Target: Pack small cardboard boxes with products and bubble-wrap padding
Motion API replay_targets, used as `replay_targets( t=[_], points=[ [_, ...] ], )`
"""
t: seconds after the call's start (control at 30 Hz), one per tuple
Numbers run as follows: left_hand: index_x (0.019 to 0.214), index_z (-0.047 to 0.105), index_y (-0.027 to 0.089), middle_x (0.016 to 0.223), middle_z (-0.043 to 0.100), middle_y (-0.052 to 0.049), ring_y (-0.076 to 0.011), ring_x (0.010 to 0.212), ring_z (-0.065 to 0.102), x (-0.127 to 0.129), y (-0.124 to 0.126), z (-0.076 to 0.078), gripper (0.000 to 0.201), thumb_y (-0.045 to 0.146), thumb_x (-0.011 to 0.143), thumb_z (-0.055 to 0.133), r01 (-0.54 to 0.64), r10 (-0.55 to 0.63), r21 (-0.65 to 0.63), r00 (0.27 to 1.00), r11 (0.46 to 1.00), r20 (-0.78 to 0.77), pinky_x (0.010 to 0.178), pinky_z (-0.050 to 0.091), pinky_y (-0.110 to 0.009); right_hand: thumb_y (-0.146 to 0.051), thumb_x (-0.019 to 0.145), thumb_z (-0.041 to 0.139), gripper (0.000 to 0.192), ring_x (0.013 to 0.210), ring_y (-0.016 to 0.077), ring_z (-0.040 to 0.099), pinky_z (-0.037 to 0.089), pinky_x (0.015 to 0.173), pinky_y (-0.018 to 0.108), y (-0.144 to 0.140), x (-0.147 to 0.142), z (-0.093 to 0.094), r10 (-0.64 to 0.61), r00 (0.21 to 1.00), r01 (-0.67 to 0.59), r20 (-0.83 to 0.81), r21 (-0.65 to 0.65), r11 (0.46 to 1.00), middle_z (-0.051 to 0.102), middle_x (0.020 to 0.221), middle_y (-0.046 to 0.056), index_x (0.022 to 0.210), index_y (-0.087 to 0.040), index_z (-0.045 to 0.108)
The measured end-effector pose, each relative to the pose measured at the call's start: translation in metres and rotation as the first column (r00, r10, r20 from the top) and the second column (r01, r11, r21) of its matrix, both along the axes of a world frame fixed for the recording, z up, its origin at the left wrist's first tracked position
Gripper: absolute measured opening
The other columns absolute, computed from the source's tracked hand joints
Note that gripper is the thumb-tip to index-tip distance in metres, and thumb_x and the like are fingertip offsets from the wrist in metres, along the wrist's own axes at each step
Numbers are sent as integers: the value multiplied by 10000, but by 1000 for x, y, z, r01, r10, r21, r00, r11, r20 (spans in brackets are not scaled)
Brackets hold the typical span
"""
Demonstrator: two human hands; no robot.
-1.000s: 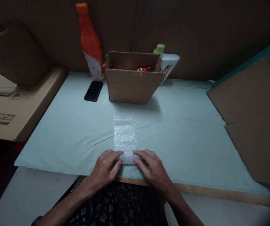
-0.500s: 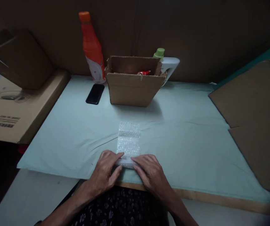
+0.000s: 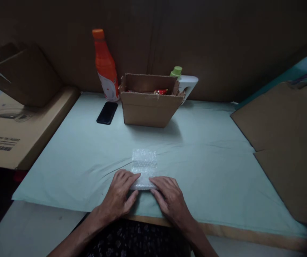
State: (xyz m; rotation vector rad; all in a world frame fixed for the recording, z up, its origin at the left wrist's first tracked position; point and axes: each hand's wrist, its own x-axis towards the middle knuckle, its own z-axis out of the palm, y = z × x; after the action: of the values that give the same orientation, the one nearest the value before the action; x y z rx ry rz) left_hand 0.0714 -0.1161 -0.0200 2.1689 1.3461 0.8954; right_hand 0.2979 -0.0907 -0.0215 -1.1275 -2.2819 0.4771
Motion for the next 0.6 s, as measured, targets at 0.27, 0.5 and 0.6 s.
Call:
replay_targets(
  t=[0.27, 0.5, 0.6],
  points=[
    [1277, 580, 191, 984, 676, -88, -255, 915, 583, 8, 24, -7, 338, 248, 945, 558, -237, 233, 3, 952, 971, -199, 845, 488, -433, -246, 952, 588, 332, 1120, 305, 620, 515, 892, 486, -5, -1, 10, -91, 992, 77, 83, 153, 985, 668, 1247, 138, 1282, -228, 611],
    [1389, 461, 187, 1178, 622, -118, -231, 1014, 619, 7, 14, 1, 564, 371, 880, 619, -288, 453, -420, 810, 861, 372, 858, 528, -395, -182, 947, 556, 305, 1029, 272, 678, 541, 889, 459, 18, -12, 1, -96, 994, 93, -55, -55, 994, 741, 1137, 93, 1233, -238, 646],
    [1494, 322, 150, 1239, 609, -136, -230, 1084, 615, 13, 3, 8, 831, 417, 802, 697, -30, 569, -690, 592, 723, 571, 926, 502, -368, -272, 947, 585, 259, 1019, 247, 696, 564, 898, 409, 14, -11, 5, -138, 965, 64, -225, -306, 950, 749, 1118, 75, 1190, -256, 671]
  ],
)
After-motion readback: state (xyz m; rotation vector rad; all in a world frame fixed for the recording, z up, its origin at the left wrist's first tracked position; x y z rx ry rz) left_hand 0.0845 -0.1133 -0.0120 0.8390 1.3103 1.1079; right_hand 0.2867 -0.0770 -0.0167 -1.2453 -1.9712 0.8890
